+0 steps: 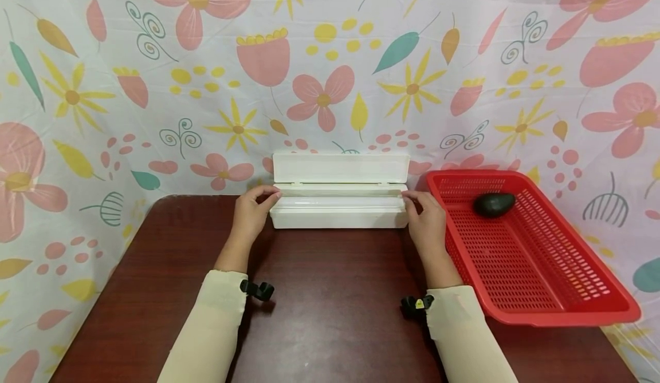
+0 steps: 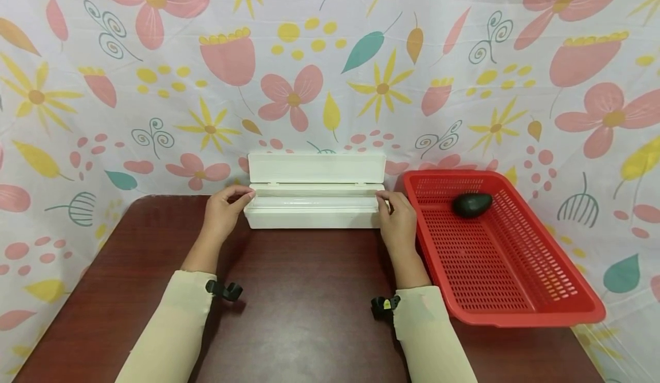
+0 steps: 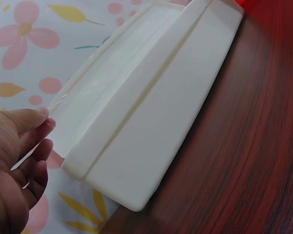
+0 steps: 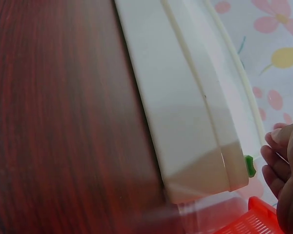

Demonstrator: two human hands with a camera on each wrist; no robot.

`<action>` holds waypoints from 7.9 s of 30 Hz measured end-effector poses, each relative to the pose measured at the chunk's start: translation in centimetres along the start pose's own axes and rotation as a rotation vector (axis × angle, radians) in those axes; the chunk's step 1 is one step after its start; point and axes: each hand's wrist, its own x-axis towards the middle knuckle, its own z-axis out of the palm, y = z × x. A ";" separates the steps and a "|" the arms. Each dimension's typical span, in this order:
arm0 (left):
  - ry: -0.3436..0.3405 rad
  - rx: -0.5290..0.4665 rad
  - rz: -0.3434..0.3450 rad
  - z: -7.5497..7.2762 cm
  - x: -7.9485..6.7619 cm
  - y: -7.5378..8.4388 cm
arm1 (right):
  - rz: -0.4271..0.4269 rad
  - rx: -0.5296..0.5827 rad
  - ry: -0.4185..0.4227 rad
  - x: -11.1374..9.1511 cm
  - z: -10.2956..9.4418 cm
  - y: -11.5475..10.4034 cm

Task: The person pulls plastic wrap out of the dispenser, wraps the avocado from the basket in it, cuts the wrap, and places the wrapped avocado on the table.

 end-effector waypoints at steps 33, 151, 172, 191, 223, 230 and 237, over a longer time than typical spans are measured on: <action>0.061 -0.060 0.051 -0.3 -0.1 1.1 | -0.051 0.034 0.088 0.4 -0.4 -0.2; 0.136 -0.234 0.130 -2.0 -1.5 5.4 | -0.139 0.162 0.193 1.2 -3.1 -3.9; 0.178 -0.213 0.160 -2.6 -1.7 6.7 | -0.158 0.194 0.247 1.9 -3.6 -5.6; 0.186 -0.228 0.195 -2.7 -2.1 7.3 | -0.159 0.210 0.260 1.5 -4.4 -5.9; 0.245 -0.269 0.319 -3.0 -3.1 8.5 | -0.156 0.269 0.292 0.6 -6.4 -9.9; 0.248 -0.268 0.315 -3.2 -3.4 8.6 | -0.172 0.276 0.303 0.3 -6.5 -9.4; 0.241 -0.244 0.293 -3.5 -3.9 8.8 | -0.180 0.258 0.291 -0.1 -6.8 -9.1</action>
